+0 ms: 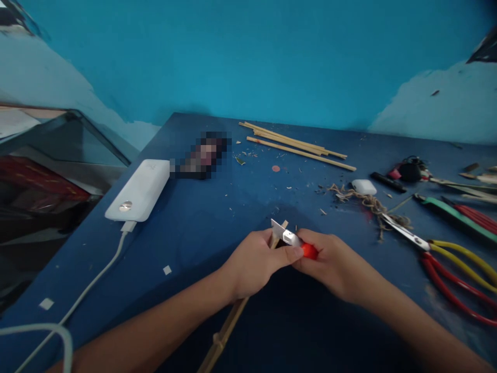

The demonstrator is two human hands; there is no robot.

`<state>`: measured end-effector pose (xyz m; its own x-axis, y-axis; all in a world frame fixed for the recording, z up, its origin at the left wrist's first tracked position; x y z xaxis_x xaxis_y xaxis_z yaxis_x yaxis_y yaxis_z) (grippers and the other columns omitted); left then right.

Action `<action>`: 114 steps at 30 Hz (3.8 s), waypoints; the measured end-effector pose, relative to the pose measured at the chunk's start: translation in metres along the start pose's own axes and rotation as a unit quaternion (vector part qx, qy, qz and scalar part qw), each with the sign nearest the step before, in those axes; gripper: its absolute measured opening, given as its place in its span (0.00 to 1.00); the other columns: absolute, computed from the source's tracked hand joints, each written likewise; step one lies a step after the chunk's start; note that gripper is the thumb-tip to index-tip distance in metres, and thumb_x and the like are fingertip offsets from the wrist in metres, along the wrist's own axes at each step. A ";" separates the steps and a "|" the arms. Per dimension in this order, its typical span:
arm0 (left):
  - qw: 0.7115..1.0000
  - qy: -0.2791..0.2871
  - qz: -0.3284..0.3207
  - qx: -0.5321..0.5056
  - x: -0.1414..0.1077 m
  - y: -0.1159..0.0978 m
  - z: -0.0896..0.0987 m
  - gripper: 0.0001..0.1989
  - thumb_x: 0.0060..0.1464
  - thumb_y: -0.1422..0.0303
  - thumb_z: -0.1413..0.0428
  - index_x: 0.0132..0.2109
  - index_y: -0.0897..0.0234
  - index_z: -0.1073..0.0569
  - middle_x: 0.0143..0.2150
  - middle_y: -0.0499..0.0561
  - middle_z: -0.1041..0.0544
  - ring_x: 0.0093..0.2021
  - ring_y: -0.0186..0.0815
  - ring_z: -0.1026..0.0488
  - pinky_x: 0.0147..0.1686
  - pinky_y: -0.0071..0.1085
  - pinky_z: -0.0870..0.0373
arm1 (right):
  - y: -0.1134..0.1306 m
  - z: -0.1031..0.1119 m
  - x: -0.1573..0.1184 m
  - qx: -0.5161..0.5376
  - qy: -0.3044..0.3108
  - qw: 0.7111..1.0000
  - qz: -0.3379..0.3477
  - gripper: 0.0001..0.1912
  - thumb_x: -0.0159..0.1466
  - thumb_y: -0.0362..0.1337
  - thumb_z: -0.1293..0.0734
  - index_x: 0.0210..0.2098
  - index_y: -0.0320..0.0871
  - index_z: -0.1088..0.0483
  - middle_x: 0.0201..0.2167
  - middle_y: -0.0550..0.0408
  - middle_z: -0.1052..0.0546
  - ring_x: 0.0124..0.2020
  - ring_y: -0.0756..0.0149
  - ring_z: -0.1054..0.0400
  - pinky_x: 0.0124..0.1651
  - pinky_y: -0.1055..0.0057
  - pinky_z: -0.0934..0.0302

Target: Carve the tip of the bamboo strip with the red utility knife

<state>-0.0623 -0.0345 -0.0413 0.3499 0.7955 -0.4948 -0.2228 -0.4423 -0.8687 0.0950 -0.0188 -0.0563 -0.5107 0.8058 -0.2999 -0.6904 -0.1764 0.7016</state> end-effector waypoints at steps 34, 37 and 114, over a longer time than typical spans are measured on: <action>0.999 -0.043 0.017 -0.013 0.001 0.009 -0.006 0.12 0.51 0.58 0.46 0.35 0.62 0.37 0.11 0.36 0.43 0.12 0.24 0.47 0.15 0.23 0.52 | -0.003 0.004 0.003 0.056 0.012 0.998 0.001 0.10 0.59 0.38 0.37 0.24 0.44 0.42 0.21 0.64 0.39 0.23 0.73 0.47 0.23 0.76 0.51; 0.998 -0.060 0.005 0.000 0.000 0.007 -0.005 0.11 0.51 0.60 0.46 0.33 0.62 0.37 0.13 0.37 0.43 0.14 0.25 0.47 0.18 0.23 0.49 | -0.003 0.001 0.002 0.036 -0.013 0.999 -0.007 0.12 0.59 0.39 0.37 0.24 0.44 0.43 0.20 0.64 0.39 0.22 0.73 0.48 0.22 0.76 0.52; 0.992 -0.113 -0.041 0.035 0.003 0.028 -0.010 0.13 0.54 0.56 0.50 0.31 0.61 0.39 0.19 0.41 0.37 0.18 0.26 0.39 0.17 0.23 0.43 | -0.009 0.007 0.004 0.135 -0.087 0.981 -0.110 0.20 0.62 0.55 0.42 0.26 0.45 0.44 0.16 0.66 0.40 0.11 0.77 0.46 0.11 0.79 0.54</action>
<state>-0.0586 -0.0483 -0.0671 0.1585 0.9039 -0.3974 -0.2669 -0.3483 -0.8986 0.1028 -0.0104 -0.0588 -0.2529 0.8962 -0.3644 -0.6012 0.1495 0.7850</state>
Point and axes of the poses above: each hand's wrist, its own x-axis towards the middle knuckle, its own z-axis out of the back of the hand, y = z × x, the point moved 2 cm from there along x, towards the middle knuckle
